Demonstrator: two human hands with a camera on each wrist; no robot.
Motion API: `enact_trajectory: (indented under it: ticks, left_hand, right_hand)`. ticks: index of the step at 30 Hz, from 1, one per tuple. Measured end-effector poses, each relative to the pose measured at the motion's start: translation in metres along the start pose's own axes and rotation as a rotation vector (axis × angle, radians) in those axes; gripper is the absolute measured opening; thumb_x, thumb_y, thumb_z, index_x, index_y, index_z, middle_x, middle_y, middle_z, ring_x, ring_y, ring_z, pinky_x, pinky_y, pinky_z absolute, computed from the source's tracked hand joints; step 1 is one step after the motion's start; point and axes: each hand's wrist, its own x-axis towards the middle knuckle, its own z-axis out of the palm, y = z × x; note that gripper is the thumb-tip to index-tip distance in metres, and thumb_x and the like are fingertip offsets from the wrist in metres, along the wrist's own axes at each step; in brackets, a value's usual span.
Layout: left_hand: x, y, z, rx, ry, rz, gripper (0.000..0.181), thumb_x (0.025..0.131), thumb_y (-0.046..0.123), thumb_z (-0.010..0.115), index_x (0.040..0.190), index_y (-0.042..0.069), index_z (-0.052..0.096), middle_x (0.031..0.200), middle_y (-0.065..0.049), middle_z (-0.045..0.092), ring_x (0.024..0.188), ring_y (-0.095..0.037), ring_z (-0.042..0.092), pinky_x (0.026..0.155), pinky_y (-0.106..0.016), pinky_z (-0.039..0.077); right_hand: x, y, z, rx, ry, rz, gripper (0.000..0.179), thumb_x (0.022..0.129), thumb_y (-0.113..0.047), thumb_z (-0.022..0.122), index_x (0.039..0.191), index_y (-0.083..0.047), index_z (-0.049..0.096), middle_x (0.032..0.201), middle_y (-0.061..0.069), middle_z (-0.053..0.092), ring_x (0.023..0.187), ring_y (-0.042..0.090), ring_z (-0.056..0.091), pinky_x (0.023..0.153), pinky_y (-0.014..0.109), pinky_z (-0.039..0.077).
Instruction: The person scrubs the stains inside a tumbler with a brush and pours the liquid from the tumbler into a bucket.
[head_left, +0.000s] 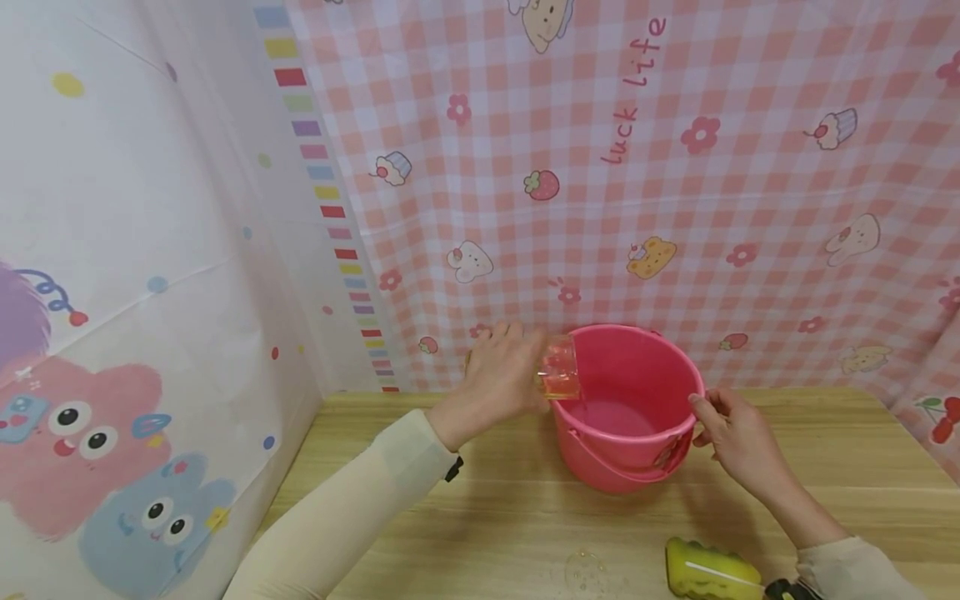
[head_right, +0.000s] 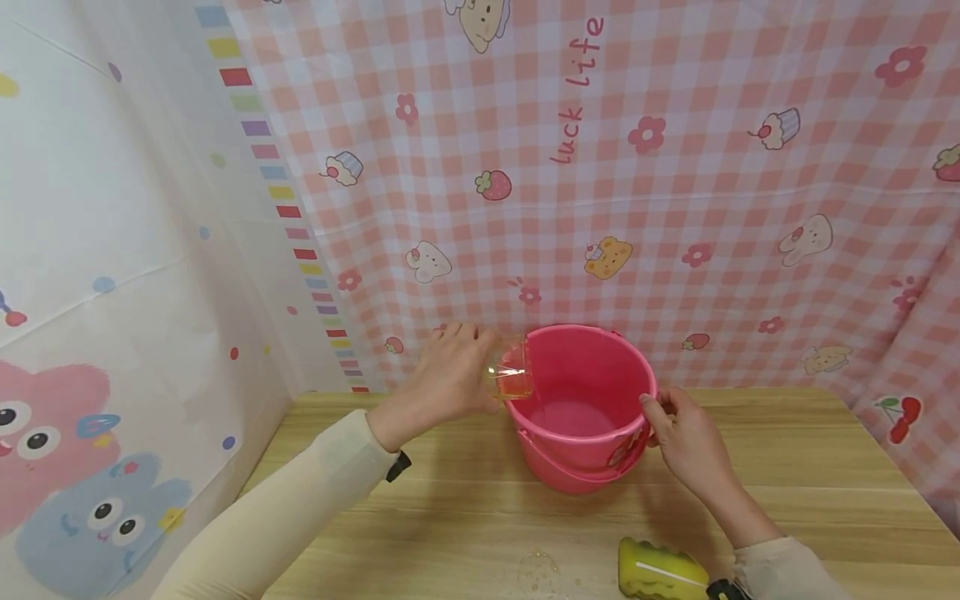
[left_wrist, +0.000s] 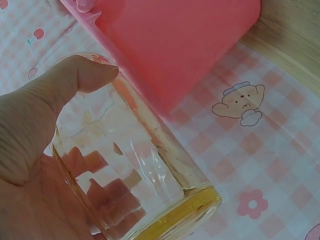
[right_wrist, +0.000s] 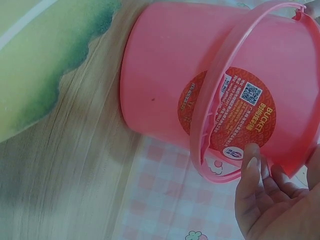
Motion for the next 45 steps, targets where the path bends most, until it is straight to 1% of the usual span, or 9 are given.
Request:
enact_trajectory:
  ticks: [5,10,14,22,27,34,45]
  left_hand:
    - [0.0001,0.0008,0.0001,0.006,0.003,0.001,0.086,0.064,0.044,0.101,0.135,0.018,0.061,0.103,0.002,0.056,0.098,-0.018,0.047,0.085,-0.035,0.042]
    - [0.0004,0.001,0.0002,0.028,0.006,0.006,0.085,0.063,0.044,0.101,0.132,0.018,0.061,0.1,0.003,0.054,0.097,-0.017,0.047,0.086,-0.035,0.043]
    - [0.0011,0.0013,0.0007,0.042,0.006,0.008,0.086,0.062,0.045,0.101,0.133,0.018,0.061,0.099,0.003,0.054,0.097,-0.017,0.046,0.085,-0.034,0.042]
    - [0.0003,0.0019,0.0014,0.039,0.015,0.016,0.098,0.062,0.044,0.102,0.145,0.018,0.057,0.104,0.002,0.056,0.098,-0.017,0.046,0.084,-0.033,0.042]
    - [-0.0006,0.0023,0.0012,0.047,0.023,0.022,0.097,0.063,0.045,0.101,0.145,0.018,0.056,0.101,0.002,0.053,0.097,-0.017,0.045,0.083,-0.033,0.041]
    - [-0.002,0.0036,0.0014,0.044,0.03,0.029,0.104,0.061,0.041,0.102,0.151,0.021,0.053,0.106,0.001,0.055,0.099,-0.016,0.045,0.084,-0.032,0.04]
    - [-0.0033,0.0029,0.001,0.05,0.043,0.047,0.099,0.064,0.042,0.1,0.149,0.019,0.054,0.108,-0.001,0.057,0.102,-0.018,0.046,0.086,-0.034,0.04]
  right_hand:
    - [0.0,0.0,-0.0001,0.001,-0.002,0.001,0.045,0.113,-0.038,0.046,0.119,0.006,0.058,0.104,0.02,0.069,0.075,0.021,0.068,0.055,0.031,0.056]
    - [0.0002,0.0004,-0.0002,0.004,-0.006,0.005,0.046,0.113,-0.038,0.046,0.119,0.006,0.057,0.104,0.02,0.07,0.076,0.021,0.068,0.055,0.031,0.055]
    - [0.0001,0.0,-0.0003,0.005,-0.006,0.007,0.046,0.113,-0.038,0.046,0.118,0.006,0.057,0.103,0.019,0.07,0.076,0.021,0.068,0.055,0.031,0.055]
    - [-0.0003,-0.0012,-0.0004,0.004,-0.001,0.003,0.045,0.113,-0.038,0.046,0.116,0.005,0.058,0.102,0.019,0.07,0.074,0.019,0.068,0.055,0.031,0.055]
    - [-0.0005,-0.0011,-0.0004,0.004,0.002,-0.005,0.044,0.113,-0.038,0.047,0.115,0.005,0.057,0.101,0.018,0.069,0.074,0.019,0.068,0.054,0.031,0.055]
    - [0.0004,0.0003,0.0003,-0.005,0.005,0.005,0.045,0.112,-0.038,0.047,0.118,0.005,0.058,0.101,0.017,0.07,0.074,0.019,0.068,0.054,0.032,0.055]
    - [0.0004,0.0008,0.0002,-0.005,0.011,-0.004,0.044,0.112,-0.037,0.047,0.118,0.005,0.058,0.102,0.019,0.07,0.073,0.019,0.068,0.054,0.031,0.055]
